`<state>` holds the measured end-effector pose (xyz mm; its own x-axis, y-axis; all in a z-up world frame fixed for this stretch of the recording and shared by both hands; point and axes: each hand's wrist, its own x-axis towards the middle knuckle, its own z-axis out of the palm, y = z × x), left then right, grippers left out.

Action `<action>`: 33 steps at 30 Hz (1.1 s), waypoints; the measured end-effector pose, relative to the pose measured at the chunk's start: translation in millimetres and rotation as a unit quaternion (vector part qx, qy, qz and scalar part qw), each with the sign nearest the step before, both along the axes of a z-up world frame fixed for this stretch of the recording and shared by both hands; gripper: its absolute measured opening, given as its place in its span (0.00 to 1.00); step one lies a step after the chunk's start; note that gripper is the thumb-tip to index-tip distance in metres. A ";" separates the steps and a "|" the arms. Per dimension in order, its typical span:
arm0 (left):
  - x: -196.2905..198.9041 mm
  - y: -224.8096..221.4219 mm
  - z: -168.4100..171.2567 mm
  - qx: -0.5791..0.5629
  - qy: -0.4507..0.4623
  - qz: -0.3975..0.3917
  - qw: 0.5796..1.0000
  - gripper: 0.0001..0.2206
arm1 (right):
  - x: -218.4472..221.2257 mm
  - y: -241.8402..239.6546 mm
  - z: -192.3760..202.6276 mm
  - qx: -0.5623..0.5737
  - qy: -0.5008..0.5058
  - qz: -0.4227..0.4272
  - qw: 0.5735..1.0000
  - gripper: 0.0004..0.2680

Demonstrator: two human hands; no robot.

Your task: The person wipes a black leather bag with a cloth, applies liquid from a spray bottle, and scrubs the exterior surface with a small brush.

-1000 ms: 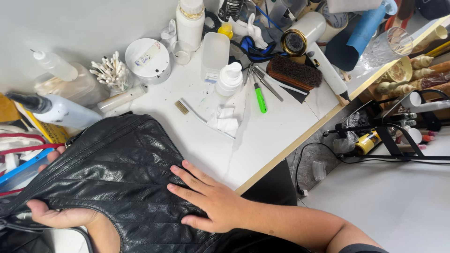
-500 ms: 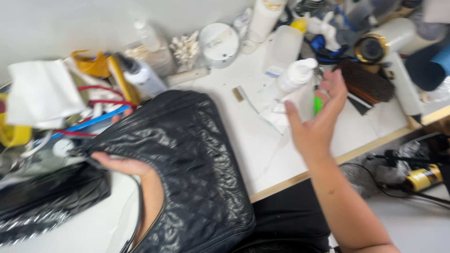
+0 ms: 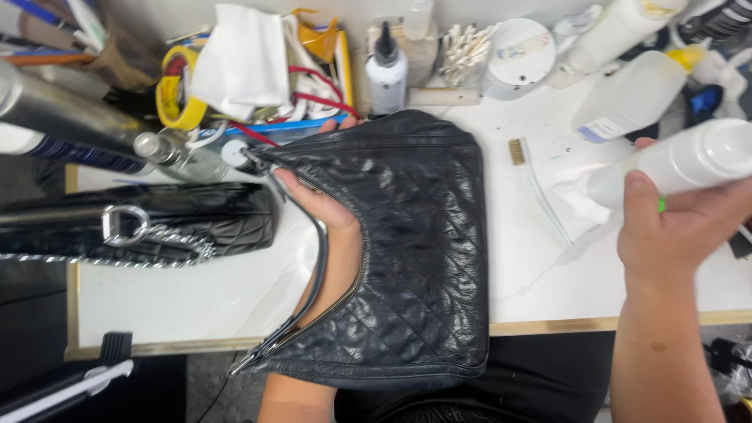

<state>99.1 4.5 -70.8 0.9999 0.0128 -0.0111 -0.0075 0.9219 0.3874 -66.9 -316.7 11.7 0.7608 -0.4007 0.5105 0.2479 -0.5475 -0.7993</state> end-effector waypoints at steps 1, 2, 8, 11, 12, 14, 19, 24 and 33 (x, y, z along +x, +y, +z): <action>0.0 0.8 0.1 0.002 -0.003 -0.001 1.000 0.45 | 5.8 9.8 10.9 0.049 -0.024 0.017 0.998 0.22; 0.3 1.2 0.0 0.003 -0.006 -0.001 1.000 0.45 | 12.0 22.1 23.4 -0.018 -0.015 0.086 0.996 0.25; 2.7 3.9 -6.9 -0.102 -0.039 -0.041 0.993 0.46 | 75.2 129.3 73.2 -0.252 0.109 0.242 0.930 0.36; 2.8 11.0 -2.0 -0.029 -0.027 -0.021 0.999 0.43 | 107.5 175.2 85.5 -0.271 0.166 0.318 0.893 0.32; 3.1 10.5 6.4 -0.008 -0.027 -0.014 0.999 0.40 | 117.2 187.3 89.0 -0.309 0.179 0.328 0.875 0.32; -2.9 13.3 36.8 0.071 -0.029 -0.002 0.997 0.33 | 132.9 205.0 93.9 -0.347 0.189 0.341 0.853 0.32; -69.4 61.9 168.0 0.793 -0.071 0.071 0.601 0.18 | 152.0 221.9 95.2 -0.442 0.249 0.367 0.780 0.35; -67.0 59.1 221.4 0.754 -0.006 0.055 0.655 0.14 | 157.2 219.0 79.3 -0.453 0.181 0.350 0.799 0.33; -67.6 63.6 218.3 0.694 -0.063 0.015 0.717 0.16 | 154.9 212.4 82.8 -0.444 0.306 0.366 0.759 0.37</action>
<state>31.5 68.1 147.5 0.9907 -0.0542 0.1247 -0.1359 -0.3511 0.9264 88.0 -104.3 94.5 0.8170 0.5387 -0.2057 0.4767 -0.8317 -0.2848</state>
